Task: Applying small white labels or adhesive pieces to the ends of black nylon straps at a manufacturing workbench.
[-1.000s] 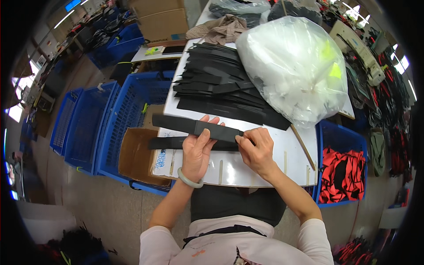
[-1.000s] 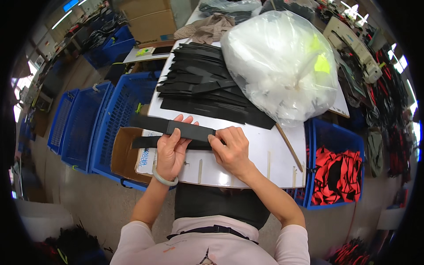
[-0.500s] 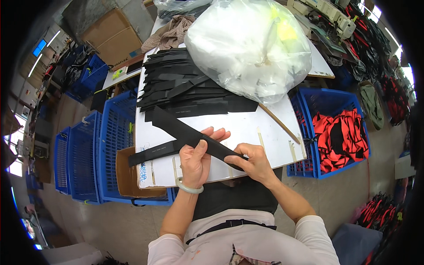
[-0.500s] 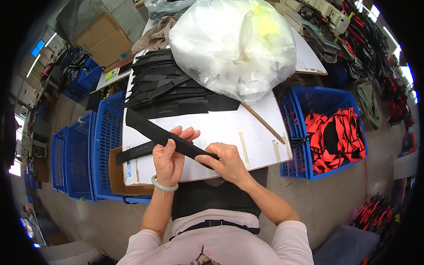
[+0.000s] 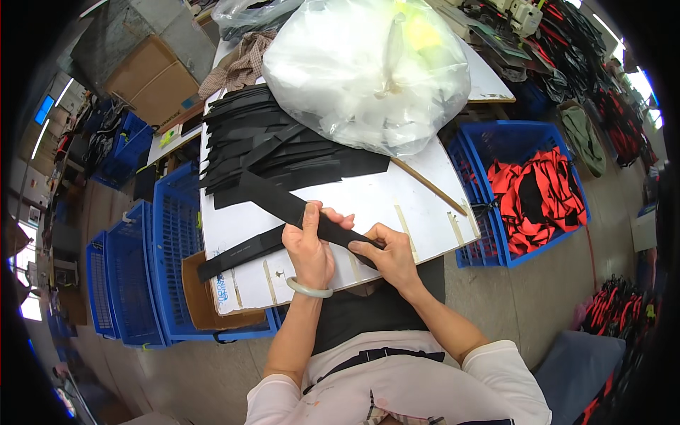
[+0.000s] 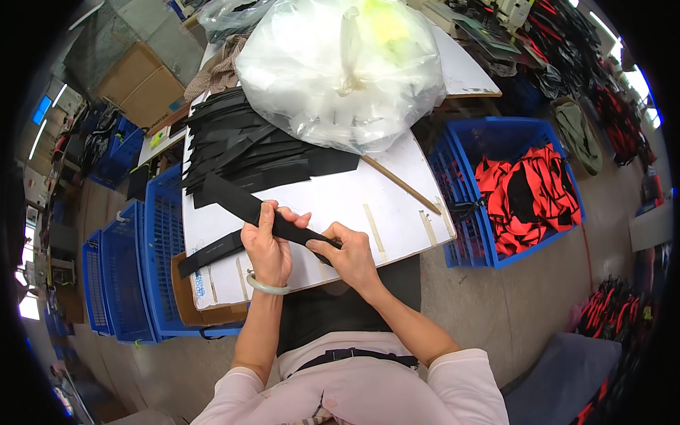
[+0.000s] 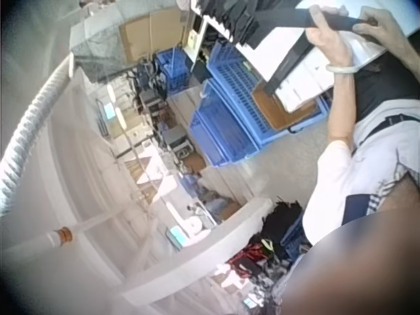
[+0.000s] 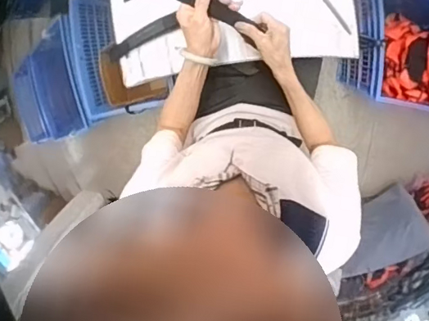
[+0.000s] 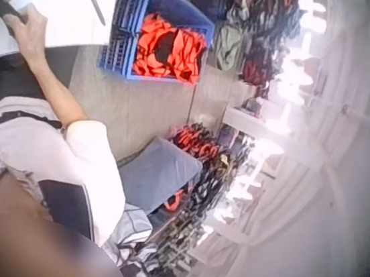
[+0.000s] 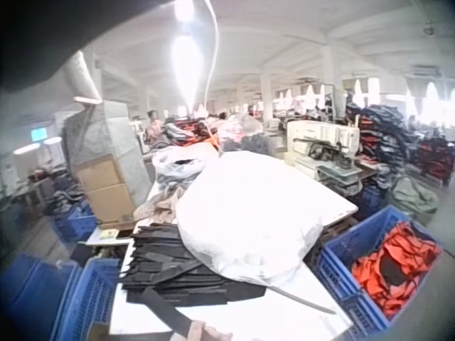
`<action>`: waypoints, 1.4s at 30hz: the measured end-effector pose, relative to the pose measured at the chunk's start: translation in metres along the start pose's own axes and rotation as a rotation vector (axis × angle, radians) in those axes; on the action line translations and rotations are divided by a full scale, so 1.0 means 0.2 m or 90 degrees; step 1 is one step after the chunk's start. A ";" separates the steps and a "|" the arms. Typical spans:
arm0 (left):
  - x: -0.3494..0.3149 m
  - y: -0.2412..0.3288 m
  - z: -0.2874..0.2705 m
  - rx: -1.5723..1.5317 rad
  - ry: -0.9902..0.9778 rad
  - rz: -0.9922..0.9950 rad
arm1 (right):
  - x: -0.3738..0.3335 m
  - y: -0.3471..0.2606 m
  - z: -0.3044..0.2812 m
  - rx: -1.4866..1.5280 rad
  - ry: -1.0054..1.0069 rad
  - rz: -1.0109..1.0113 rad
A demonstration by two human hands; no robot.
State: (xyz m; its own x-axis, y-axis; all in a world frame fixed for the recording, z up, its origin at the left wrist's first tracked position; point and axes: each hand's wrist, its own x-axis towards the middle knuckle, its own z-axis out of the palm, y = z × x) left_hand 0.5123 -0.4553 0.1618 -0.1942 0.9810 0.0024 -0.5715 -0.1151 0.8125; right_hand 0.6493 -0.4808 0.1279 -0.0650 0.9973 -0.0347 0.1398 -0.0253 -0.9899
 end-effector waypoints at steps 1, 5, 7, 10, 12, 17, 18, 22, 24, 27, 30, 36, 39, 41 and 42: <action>0.01 -0.01 0.01 -0.044 -0.012 -0.014 | 0.00 0.00 0.01 -0.001 0.006 0.000; 0.07 -0.03 -0.03 -0.123 0.010 -0.070 | 0.05 0.01 0.03 -0.086 0.043 -0.054; 0.09 -0.04 -0.04 -0.162 0.000 -0.101 | 0.08 0.01 0.03 -0.126 0.044 -0.065; 0.12 -0.05 -0.07 -0.236 -0.005 -0.160 | 0.10 0.02 0.04 -0.178 0.157 -0.252; 0.14 -0.04 -0.06 -0.272 -0.002 -0.189 | 0.11 0.00 0.03 -0.218 0.127 -0.317; 0.13 -0.01 0.01 -0.306 0.039 -0.228 | 0.10 0.00 -0.02 -0.267 0.098 -0.350; 0.13 -0.03 0.01 -0.307 0.033 -0.227 | 0.11 0.00 -0.03 -0.172 0.059 -0.245; 0.07 -0.12 0.00 -0.110 -0.074 -0.155 | 0.08 0.00 -0.02 0.021 0.033 -0.112; 0.07 -0.15 0.03 -0.074 0.011 -0.153 | 0.06 -0.01 0.00 0.026 0.036 -0.126; 0.08 -0.11 0.02 -0.084 0.055 -0.143 | 0.09 -0.02 0.01 0.060 0.041 -0.165; 0.14 -0.05 -0.04 -0.056 0.138 -0.103 | 0.29 -0.06 -0.11 -0.094 0.070 -0.253; 0.03 -0.06 -0.06 -0.073 0.066 -0.162 | 0.94 -0.07 -0.23 -0.364 0.365 -0.193; -0.03 -0.09 -0.06 -0.095 0.044 -0.184 | 1.03 -0.03 -0.15 -0.471 0.436 -0.114; -0.04 -0.09 -0.07 -0.110 0.047 -0.193 | 1.05 0.01 -0.11 -0.468 0.494 -0.126; -0.04 -0.09 -0.08 -0.112 0.052 -0.201 | 1.06 0.03 -0.10 -0.468 0.491 -0.130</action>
State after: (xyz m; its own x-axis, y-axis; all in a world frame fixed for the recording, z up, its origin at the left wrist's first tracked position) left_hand 0.5114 -0.4646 0.1387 -0.0458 0.9574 -0.2851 -0.7401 0.1591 0.6534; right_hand 0.6566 -0.2690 0.1175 0.4487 0.7588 0.4722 0.7713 -0.0619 -0.6335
